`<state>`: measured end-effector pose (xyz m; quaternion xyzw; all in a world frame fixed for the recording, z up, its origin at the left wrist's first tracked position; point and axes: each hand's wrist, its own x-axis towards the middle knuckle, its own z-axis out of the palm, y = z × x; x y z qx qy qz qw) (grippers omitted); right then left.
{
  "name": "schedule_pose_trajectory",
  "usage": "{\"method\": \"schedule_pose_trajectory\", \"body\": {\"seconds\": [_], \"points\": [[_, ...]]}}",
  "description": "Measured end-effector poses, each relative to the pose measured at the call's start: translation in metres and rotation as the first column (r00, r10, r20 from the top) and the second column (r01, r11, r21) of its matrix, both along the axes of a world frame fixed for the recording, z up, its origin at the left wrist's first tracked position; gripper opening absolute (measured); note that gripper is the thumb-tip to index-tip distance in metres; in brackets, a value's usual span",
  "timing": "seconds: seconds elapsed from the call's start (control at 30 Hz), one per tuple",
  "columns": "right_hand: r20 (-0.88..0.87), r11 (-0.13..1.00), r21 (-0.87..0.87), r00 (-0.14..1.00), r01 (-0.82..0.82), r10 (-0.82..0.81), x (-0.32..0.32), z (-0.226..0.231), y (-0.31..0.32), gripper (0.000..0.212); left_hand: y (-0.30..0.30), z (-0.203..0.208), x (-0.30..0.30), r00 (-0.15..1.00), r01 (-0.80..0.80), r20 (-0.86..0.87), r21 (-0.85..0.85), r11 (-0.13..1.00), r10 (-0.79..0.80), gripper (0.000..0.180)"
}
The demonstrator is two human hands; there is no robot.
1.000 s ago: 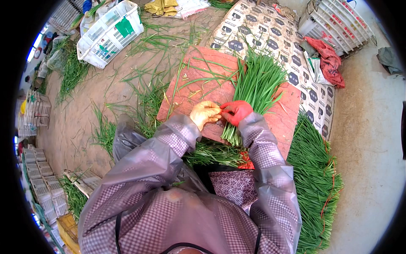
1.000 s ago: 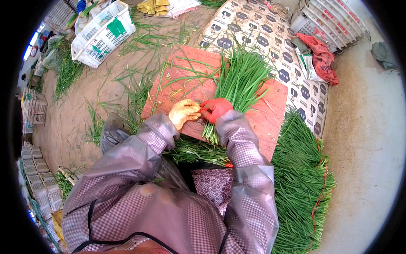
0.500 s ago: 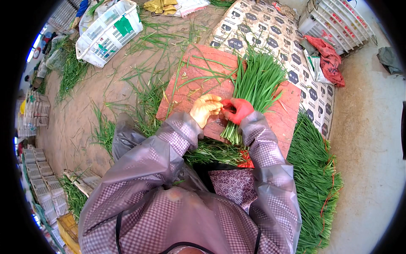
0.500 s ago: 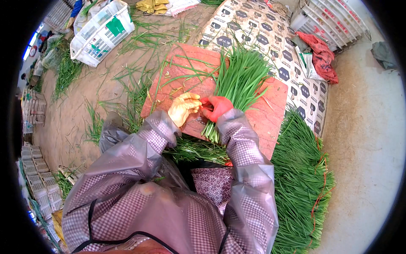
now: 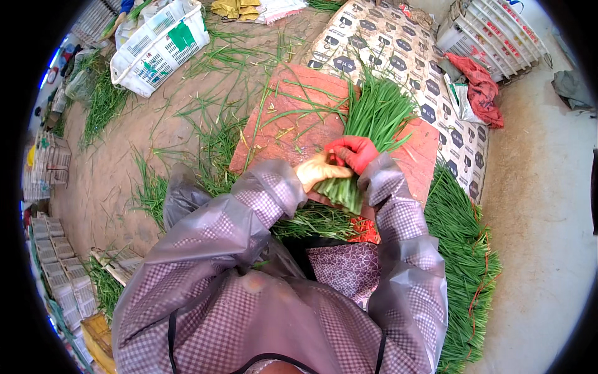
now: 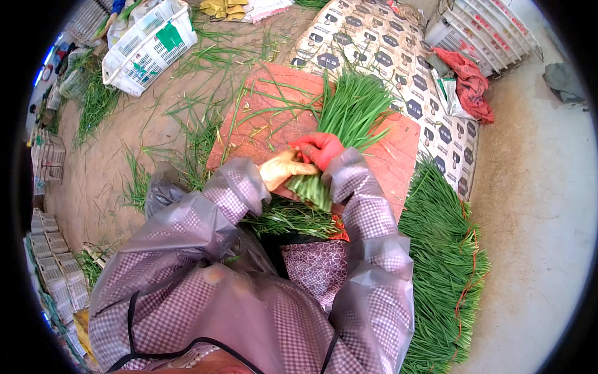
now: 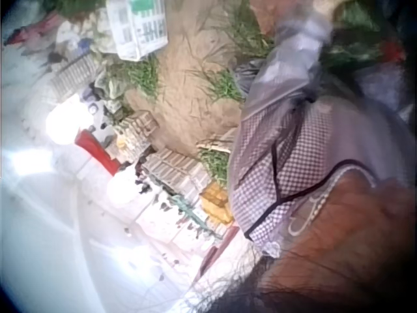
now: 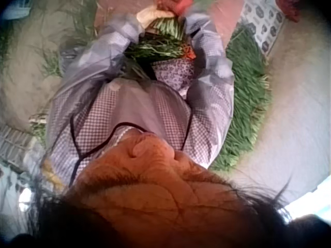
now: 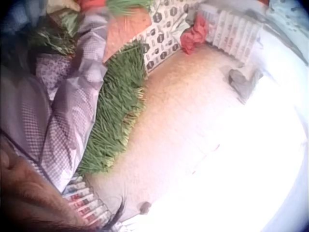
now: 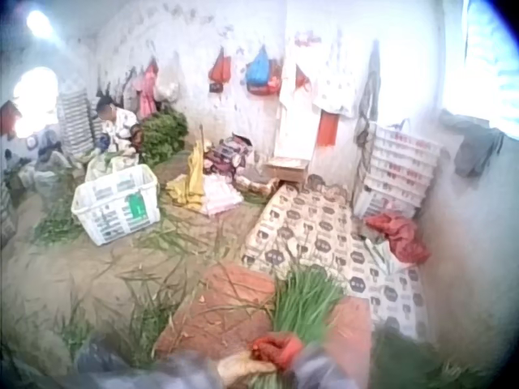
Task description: The person gathers stalks of green vegetables from a pile on the floor, aligns them into a neat bundle, and then secures the bundle with a red rubber band.
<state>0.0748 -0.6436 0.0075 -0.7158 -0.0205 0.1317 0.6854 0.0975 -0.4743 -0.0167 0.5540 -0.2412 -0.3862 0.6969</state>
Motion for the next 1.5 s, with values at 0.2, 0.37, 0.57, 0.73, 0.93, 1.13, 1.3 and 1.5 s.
{"method": "schedule_pose_trajectory", "body": {"seconds": [0.2,0.37,0.57,0.73,0.93,1.13,1.3,1.5], "points": [[0.188,0.982,0.149,0.972,0.115,-0.142,0.0,0.056,0.029,0.018,0.013,0.068,0.036,0.69,-0.092,0.597,0.632,0.769,-0.408,0.051],[0.187,0.965,0.21,0.962,0.159,-0.199,0.005,0.055,0.058,0.019,0.063,0.098,0.063,0.43,-0.183,0.636,0.757,0.628,-0.641,0.099],[0.057,0.948,0.165,0.957,0.27,-0.283,0.021,0.0,0.056,0.017,0.045,0.095,0.029,0.263,-0.574,0.613,0.72,0.39,-0.745,0.128],[-0.005,0.854,0.355,0.915,0.379,-0.404,0.024,0.005,0.063,0.012,0.033,0.025,0.016,0.293,-0.672,0.797,0.565,0.478,-0.528,0.121],[0.076,0.857,0.437,0.938,0.275,-0.34,0.008,0.062,0.09,0.01,0.042,0.061,0.055,0.344,-0.327,0.614,0.788,0.522,-0.711,0.086],[0.183,0.91,0.371,0.976,-0.182,0.121,-0.021,0.032,0.132,0.012,0.056,-0.02,0.061,0.379,-0.373,0.729,0.684,0.627,-0.569,0.044],[0.202,0.612,-0.711,0.733,-0.346,0.649,-0.06,0.015,0.154,0.009,0.064,0.027,0.038,0.24,-0.377,0.679,0.724,0.578,-0.694,0.053],[-0.072,0.422,-0.83,0.821,-0.364,0.566,-0.011,-0.088,0.203,0.025,0.051,0.026,0.033,0.171,-0.388,0.676,0.715,0.581,-0.717,0.068]]}}
